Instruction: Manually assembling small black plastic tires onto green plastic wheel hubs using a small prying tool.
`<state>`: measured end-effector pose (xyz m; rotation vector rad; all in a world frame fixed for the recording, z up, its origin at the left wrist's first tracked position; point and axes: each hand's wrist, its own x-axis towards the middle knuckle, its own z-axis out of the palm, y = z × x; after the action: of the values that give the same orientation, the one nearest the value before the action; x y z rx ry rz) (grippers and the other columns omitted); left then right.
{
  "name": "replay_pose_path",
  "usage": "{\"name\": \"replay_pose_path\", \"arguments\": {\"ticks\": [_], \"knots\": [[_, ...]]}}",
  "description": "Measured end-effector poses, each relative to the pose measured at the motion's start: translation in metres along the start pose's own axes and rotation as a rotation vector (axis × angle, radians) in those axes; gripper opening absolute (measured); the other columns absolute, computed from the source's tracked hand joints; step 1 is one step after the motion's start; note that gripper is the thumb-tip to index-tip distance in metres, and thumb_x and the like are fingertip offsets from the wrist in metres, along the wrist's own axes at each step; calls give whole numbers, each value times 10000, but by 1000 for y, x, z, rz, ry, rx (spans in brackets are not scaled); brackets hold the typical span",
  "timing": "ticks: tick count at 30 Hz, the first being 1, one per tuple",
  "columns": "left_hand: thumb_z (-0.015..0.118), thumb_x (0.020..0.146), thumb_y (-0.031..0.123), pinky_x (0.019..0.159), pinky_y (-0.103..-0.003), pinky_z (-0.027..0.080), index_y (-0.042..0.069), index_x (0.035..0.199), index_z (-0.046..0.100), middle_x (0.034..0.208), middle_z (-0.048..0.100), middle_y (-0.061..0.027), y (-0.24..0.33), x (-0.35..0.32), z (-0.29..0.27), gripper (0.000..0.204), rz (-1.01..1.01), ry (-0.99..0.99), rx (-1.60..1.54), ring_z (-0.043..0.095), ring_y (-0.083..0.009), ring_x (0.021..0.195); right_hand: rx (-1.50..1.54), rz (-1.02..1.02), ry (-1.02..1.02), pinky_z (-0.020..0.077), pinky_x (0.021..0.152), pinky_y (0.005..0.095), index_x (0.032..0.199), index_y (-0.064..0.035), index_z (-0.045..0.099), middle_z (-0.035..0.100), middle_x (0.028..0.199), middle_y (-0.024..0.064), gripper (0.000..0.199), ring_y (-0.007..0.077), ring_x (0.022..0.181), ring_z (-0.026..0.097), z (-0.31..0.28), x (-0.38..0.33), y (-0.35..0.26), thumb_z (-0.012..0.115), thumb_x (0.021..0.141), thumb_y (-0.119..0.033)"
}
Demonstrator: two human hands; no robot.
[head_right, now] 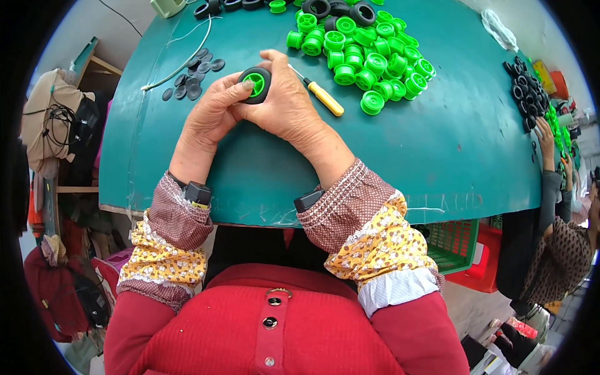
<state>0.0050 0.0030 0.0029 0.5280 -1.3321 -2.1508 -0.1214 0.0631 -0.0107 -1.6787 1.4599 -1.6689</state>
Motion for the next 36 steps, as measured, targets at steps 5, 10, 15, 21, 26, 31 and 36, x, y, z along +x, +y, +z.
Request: {"name": "replay_pose_path", "arguments": {"ticks": [5, 10, 15, 21, 26, 31, 36], "knots": [[568, 823, 196, 698, -252, 502, -27, 1007, 537, 898, 597, -72, 0, -2, 1, 290, -3, -26, 26, 594, -123, 777, -137, -4, -149, 459, 716, 303, 1008, -21, 466, 578, 849, 99, 544, 193, 800, 562, -7, 3, -6, 760, 589, -206], [540, 840, 205, 663, -261, 511, -14, 970, 543, 875, 599, -76, -3, -2, 0, 254, 42, 45, -164, 599, -129, 742, -7, 130, -86, 459, 765, 316, 1024, -44, 469, 581, 918, 139, 530, 236, 879, 576, -7, 2, -7, 740, 599, -208], [516, 858, 251, 616, -250, 512, -13, 957, 548, 849, 607, -75, -1, 1, -6, 283, 47, 176, -99, 602, -131, 704, -2, 28, -167, 462, 756, 324, 1045, -26, 428, 570, 938, 145, 585, 246, 862, 579, -5, 4, -2, 748, 590, -208], [528, 847, 256, 605, -214, 495, -15, 948, 567, 818, 616, -71, -2, 4, -12, 291, 17, 116, -124, 597, -109, 686, -130, 228, -37, 464, 697, 253, 998, -2, 385, 524, 881, 92, 630, 134, 820, 533, -3, 3, -17, 797, 576, -222], [565, 808, 133, 683, -233, 500, -34, 984, 557, 888, 610, -78, -6, 4, -14, 242, -45, 124, -108, 602, -126, 779, -93, 130, -112, 474, 671, 287, 954, -12, 492, 575, 843, 122, 470, 197, 766, 589, -5, 2, -10, 751, 594, -169], [598, 789, 152, 572, -161, 459, -7, 963, 585, 782, 591, -10, -5, 4, -11, 237, -64, 210, -75, 524, -34, 629, -132, 169, -84, 477, 647, 278, 915, -17, 492, 582, 815, 128, 422, 206, 736, 602, -2, 6, -13, 742, 608, -163], [590, 800, 165, 538, -160, 454, 5, 933, 591, 752, 580, 10, -3, 10, -11, 209, -26, 270, 14, 520, -30, 605, -81, 223, -88, 476, 667, 275, 979, -3, 455, 581, 843, 120, 511, 176, 782, 586, -4, 7, -3, 749, 622, -222]]}}
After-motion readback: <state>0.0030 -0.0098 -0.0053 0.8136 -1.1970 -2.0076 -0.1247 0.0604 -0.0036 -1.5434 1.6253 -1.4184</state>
